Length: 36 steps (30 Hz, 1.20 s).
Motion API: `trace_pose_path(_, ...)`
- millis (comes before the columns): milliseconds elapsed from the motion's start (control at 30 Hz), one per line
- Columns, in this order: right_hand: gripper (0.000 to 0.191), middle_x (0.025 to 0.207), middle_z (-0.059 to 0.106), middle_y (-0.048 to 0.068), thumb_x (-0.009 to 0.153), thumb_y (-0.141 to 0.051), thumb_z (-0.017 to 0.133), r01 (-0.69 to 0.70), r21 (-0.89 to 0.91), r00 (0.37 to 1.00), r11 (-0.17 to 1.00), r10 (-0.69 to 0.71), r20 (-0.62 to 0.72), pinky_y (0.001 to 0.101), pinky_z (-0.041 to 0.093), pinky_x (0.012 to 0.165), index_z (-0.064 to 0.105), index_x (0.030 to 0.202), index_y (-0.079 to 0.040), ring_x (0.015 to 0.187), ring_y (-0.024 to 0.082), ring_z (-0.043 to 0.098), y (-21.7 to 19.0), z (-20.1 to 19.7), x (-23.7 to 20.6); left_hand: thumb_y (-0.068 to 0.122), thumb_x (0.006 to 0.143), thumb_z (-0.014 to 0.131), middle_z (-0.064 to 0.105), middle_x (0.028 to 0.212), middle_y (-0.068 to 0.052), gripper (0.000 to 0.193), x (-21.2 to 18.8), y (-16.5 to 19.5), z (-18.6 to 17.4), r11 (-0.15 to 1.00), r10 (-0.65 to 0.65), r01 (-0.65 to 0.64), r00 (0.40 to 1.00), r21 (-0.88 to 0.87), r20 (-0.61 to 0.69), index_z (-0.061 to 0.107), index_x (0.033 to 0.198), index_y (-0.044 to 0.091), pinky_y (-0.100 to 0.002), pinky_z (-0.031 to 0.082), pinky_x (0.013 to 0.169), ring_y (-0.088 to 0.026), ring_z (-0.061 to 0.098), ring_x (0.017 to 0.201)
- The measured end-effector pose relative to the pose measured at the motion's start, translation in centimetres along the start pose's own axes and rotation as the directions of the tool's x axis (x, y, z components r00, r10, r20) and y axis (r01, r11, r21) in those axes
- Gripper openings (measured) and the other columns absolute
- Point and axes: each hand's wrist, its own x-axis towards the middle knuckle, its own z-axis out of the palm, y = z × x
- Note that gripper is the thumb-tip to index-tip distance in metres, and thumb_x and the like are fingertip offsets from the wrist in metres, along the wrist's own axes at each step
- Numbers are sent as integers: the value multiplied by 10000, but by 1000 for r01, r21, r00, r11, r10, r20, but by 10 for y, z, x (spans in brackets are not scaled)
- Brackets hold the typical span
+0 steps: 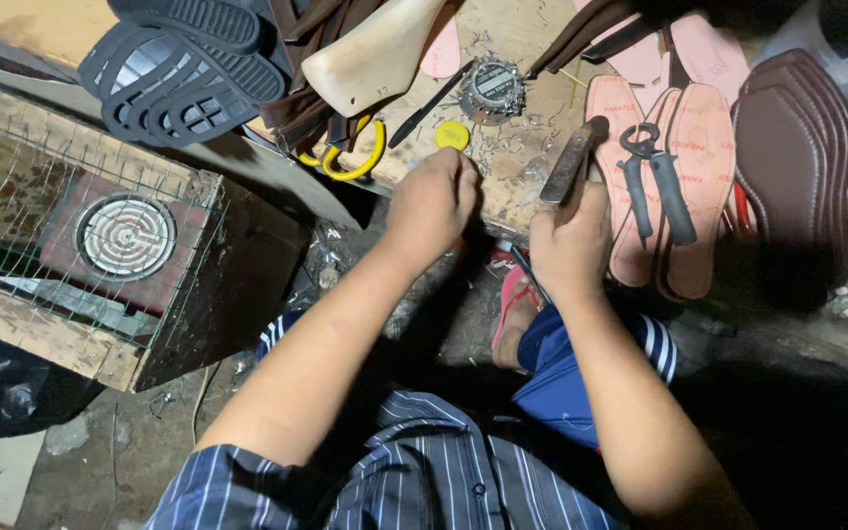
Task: The person sits on the floor of a shoemaking workshop, stacks pink foam insoles and aligns them with brown sole pieces, marks the insoles with a pen, then uses a small hammer to drive tacks into a sole at the workbench.
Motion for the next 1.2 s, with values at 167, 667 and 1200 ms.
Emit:
trace_pose_path(167, 378, 1120, 603, 284, 866, -82, 653, 8, -5, 1000, 1000, -8, 0, 534, 461, 971, 518, 1198, 39, 1085, 492, 581, 4, 3, 0, 95, 891, 658, 639, 949, -183, 112, -12, 10, 10, 996, 68, -70, 997, 60, 28, 612, 964, 22, -482, 491, 851, -402, 621, 956)
trace_pose_path(667, 472, 1213, 677, 194, 921, -48, 684, 82, 214, 996, 973, -73, -48, 423, 539, 950, 553, 1368, 30, 1086, 316, 694, -2, -17, -3, -19, 843, 678, 608, 1041, -127, 94, -20, -6, -9, 984, 176, -178, 968, 6, -176, 659, 912, 44, -445, 471, 887, -359, 574, 1014)
trace_pose_path(1200, 343, 888, 665, 22, 959, -99, 659, -454, 386, 883, 803, 348, 315, 260, 536, 617, 596, 1290, -34, 676, 81, 612, -35, -25, -71, 144, 855, 755, 566, 1043, -130, 146, -15, 5, 1, 982, 89, -57, 980, 180, -176, 654, 866, 40, -480, 424, 909, -350, 520, 1034)
